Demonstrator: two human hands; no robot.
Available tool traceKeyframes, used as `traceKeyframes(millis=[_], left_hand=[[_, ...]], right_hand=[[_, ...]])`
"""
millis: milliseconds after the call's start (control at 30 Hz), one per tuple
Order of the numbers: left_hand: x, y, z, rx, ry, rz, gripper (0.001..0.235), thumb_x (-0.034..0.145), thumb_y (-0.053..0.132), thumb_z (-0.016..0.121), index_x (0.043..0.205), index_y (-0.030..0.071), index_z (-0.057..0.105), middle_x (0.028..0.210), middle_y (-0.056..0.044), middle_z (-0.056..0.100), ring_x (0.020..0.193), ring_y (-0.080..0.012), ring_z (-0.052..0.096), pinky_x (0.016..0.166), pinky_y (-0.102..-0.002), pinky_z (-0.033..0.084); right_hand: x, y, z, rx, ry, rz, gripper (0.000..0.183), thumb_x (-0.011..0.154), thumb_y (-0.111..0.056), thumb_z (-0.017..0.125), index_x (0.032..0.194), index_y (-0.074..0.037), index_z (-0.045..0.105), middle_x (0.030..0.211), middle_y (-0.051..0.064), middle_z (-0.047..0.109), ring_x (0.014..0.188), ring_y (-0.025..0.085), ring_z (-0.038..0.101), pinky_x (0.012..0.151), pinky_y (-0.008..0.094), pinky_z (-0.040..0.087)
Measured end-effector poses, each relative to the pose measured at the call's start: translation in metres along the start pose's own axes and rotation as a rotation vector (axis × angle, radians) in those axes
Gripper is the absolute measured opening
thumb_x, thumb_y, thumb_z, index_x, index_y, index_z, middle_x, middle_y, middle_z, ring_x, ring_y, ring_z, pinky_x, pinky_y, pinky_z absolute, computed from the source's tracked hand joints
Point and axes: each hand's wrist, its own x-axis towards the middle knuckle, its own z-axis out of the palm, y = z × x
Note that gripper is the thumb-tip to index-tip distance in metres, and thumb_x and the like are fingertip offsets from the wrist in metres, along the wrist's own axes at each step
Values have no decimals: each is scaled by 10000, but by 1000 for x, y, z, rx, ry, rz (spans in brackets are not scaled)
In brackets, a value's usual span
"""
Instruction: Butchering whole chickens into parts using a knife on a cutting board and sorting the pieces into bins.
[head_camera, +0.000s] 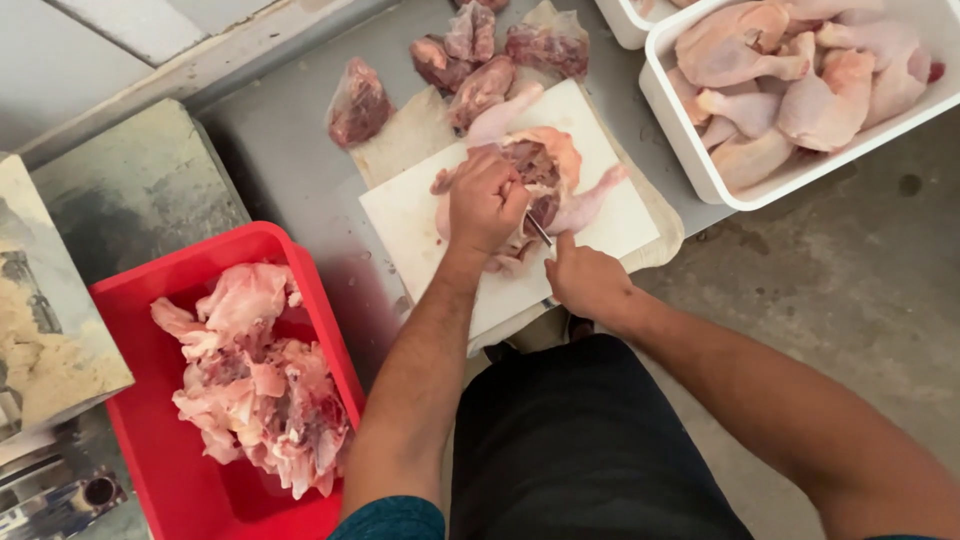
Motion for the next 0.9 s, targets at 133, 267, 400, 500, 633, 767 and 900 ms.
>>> traceKeyframes(millis=[133,267,400,500,633,767,900], left_hand=[[-8,-3,-3,1,22,-25,98,750,164,644,671,158,586,637,-49,510,681,-279,599,676,-356,499],[-9,-4,-7,-69,9,-6,107,756,164,639,669,150,577,639,-58,503,694,-285,602,671,-354,497],[-13,-7,-22,-125,-119,-94,112,748,193,651,646,194,604,597,-27,507,637,-263,589,670,-338,485],[-13,-11,-22,-163,-207,-133,129,756,182,662,649,153,596,599,-71,537,652,-313,605,668,-382,487],[-14,-5,-15,-48,-255,-231,158,767,182,688,639,124,617,596,-108,584,668,-338,631,679,-398,490],[-3,43,-11,497,-215,-494,296,819,317,685,1066,158,653,944,-119,702,994,-312,669,984,-496,417],[-1,83,-5,664,-96,-945,879,701,258,744,1503,40,460,1456,-259,510,1352,-462,483,1108,-631,390]], right_hand=[[10,49,56,-159,114,-31,537,1048,-478,357,1254,5,473,849,272,700,831,502,731,739,617,559],[-48,64,37,-377,257,-173,487,990,-329,462,1290,48,533,763,217,710,719,424,746,630,527,585],[-109,57,-55,-171,180,-102,430,990,-368,493,1225,-8,512,754,279,720,771,483,736,643,570,557],[-69,66,-113,-154,178,37,497,1038,-491,407,1341,-102,465,888,320,739,921,507,738,785,600,556],[66,122,-102,-259,227,-99,518,1048,-523,362,1405,-155,437,943,266,743,922,448,754,792,561,585],[136,134,-79,-233,214,-238,589,1010,-455,458,1467,-84,462,1090,288,686,966,477,732,797,578,581],[145,124,-82,-365,218,-334,528,974,-311,557,1470,-128,542,1136,204,653,1017,427,711,804,538,599]])
